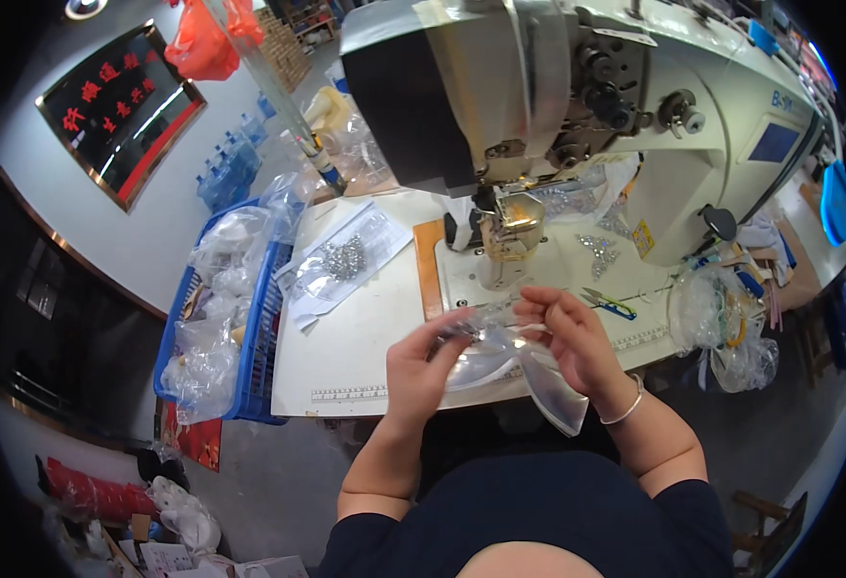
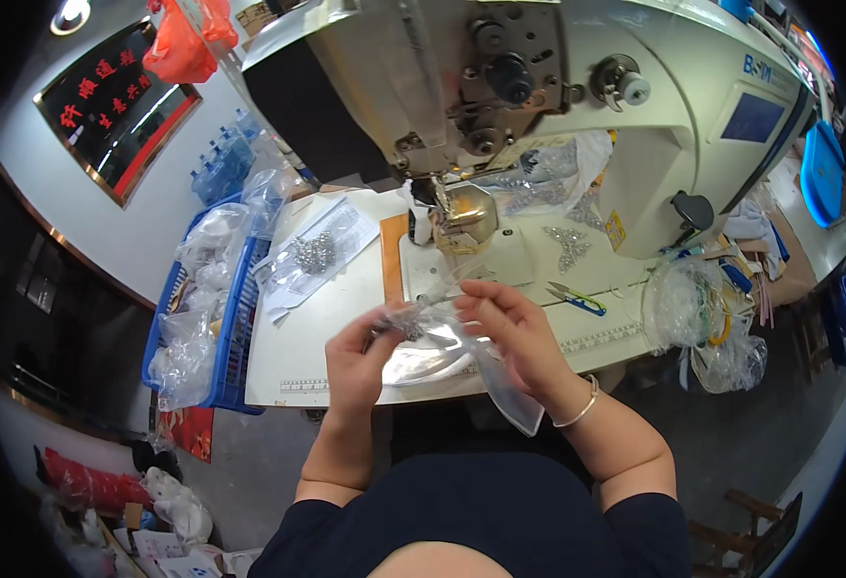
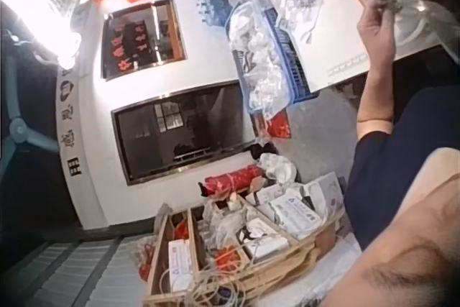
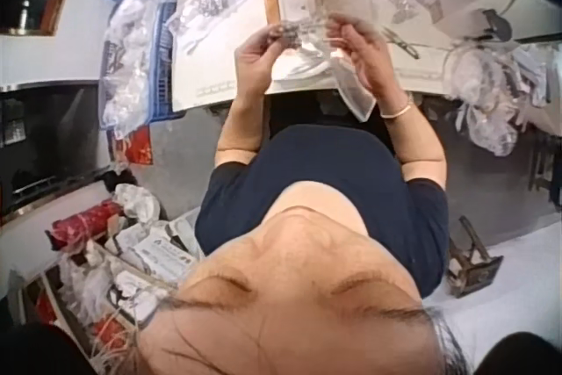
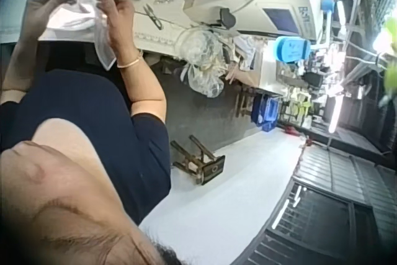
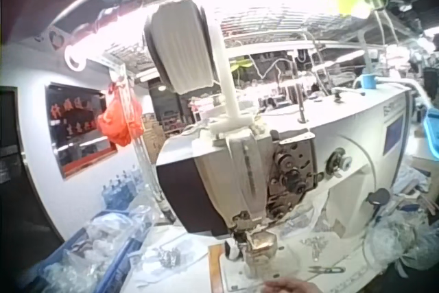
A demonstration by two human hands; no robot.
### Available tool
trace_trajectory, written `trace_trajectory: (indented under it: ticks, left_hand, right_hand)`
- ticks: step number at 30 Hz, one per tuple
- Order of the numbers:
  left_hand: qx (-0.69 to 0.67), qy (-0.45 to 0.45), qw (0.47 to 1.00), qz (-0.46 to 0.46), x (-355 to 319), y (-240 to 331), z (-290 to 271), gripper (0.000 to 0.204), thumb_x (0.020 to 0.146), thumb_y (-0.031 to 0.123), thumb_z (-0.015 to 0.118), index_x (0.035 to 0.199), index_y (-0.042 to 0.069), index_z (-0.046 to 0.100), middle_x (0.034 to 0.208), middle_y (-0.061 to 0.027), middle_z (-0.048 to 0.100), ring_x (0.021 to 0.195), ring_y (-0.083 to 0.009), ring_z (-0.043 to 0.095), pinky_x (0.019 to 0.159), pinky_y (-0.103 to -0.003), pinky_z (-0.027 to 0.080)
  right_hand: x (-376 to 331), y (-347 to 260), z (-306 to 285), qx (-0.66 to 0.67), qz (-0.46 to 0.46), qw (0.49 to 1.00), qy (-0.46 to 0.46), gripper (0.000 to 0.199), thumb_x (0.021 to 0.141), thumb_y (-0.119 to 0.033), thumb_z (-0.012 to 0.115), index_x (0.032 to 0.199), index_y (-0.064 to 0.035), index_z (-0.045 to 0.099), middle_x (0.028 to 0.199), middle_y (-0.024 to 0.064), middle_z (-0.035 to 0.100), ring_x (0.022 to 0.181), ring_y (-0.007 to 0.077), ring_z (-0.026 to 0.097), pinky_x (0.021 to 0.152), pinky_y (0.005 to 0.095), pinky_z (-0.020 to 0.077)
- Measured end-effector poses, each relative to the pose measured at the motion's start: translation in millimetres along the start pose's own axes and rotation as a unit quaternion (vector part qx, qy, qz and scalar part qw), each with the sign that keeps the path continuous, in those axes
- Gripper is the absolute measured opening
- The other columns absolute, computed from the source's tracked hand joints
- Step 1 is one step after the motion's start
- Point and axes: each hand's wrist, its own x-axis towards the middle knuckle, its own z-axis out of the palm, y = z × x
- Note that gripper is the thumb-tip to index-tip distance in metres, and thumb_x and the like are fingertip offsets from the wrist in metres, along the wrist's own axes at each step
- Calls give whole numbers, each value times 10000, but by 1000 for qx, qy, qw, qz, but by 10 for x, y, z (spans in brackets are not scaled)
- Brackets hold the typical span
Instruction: The person sews small, shiny, star-shaped decorations onto clear plastic sheets using an industrial sewing machine. They repeatedly pick up a decoration, place it on a plastic sheet, and feed the assembly under the machine's needle to stitch it in place. The person uses scissors to trim threads after sewing.
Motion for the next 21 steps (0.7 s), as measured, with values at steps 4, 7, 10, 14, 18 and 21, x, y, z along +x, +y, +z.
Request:
trace_trajectory:
  ticks: [4,7,10,14,18,21]
  left_hand:
    - [-413,-43,899,-139,47,-150,-30,328,899,48,507,1224,36,468,1128,-132,581,1066,-244,574,899,-412,483]
    - [-472,-24,859,-196,-79,-261,113,326,907,81,508,1228,55,458,1159,-112,565,1086,-231,557,927,-413,462]
    - [-478,11,850,-219,-174,-434,219,311,917,117,502,1222,76,458,1177,-71,550,1101,-204,529,966,-397,417]
    - [-432,-49,877,-203,-258,-518,196,403,898,252,494,1234,33,459,1179,-95,554,1117,-216,509,960,-401,391]
    - [-438,-145,863,-205,-166,-520,-27,430,869,247,495,1208,-17,495,1187,-109,558,1111,-225,517,941,-388,396]
    - [-460,-124,860,-181,-129,-621,-73,383,903,158,480,1256,11,460,1205,-105,549,1147,-224,504,979,-410,389]
  right_hand:
    - [44,-1,-3,-288,-112,950,-38,416,806,-173,690,1147,16,544,1006,94,615,930,137,574,826,285,457]
    - [92,130,41,-153,19,985,-82,335,815,-169,677,1073,27,594,906,60,637,845,107,592,746,251,476]
    - [163,128,36,-148,75,983,-77,219,845,-164,640,963,20,638,782,26,640,691,81,579,655,226,472]
    - [222,72,-11,-152,107,977,-106,155,853,-164,626,869,-10,643,739,16,625,610,62,540,573,208,447]
    - [318,-74,-27,-190,129,955,-188,184,873,-193,599,856,-13,635,761,12,629,636,78,548,595,229,456]
    - [452,-25,12,-212,44,951,-222,215,881,-210,585,901,0,629,794,9,630,671,96,550,628,248,458]
